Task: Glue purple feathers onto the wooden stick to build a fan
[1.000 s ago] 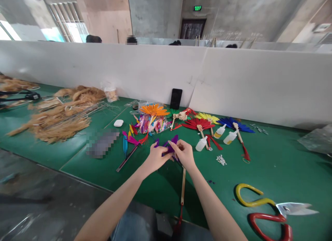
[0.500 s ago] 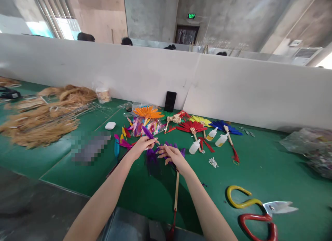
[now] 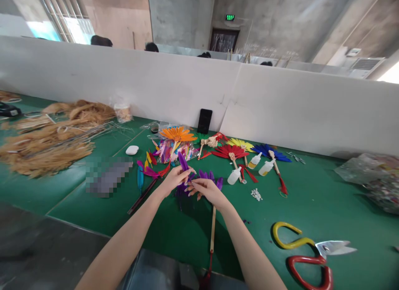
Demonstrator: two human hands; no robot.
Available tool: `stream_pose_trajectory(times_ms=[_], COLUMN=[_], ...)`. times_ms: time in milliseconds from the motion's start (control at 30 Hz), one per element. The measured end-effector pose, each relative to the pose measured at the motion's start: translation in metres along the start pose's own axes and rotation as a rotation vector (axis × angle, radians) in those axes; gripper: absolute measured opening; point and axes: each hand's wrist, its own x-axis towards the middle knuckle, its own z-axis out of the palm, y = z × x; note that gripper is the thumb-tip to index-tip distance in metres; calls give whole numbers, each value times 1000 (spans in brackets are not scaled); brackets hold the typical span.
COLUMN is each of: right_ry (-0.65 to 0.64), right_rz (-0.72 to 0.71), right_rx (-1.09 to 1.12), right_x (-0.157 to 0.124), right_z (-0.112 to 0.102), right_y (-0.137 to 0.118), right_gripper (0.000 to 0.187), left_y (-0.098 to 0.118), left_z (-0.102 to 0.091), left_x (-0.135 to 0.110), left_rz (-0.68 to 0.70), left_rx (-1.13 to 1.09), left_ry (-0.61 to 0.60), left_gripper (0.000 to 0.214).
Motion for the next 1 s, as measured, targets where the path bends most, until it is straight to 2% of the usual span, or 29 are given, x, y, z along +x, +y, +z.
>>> stream_pose_trajectory(times_ms=[133, 267, 633, 1000], right_ry=[-36, -16, 67, 115], right_rz=[2, 24, 105, 132], right_rx=[-37, -45, -144, -172], right_x=[0, -2, 1, 2], right_z=[-1, 2, 8, 9], right_y=[-1, -4, -1, 2], right_gripper=[29, 29, 19, 21], left_y=[-2, -2, -12, -14], left_z=[3, 4, 7, 12], left_x=[1, 1, 3, 0], left_rz=[-27, -8, 39, 57], left_rx=[-35, -72, -52, -29], left_ry=[62, 110, 105, 181], left_gripper=[36, 37, 40, 40])
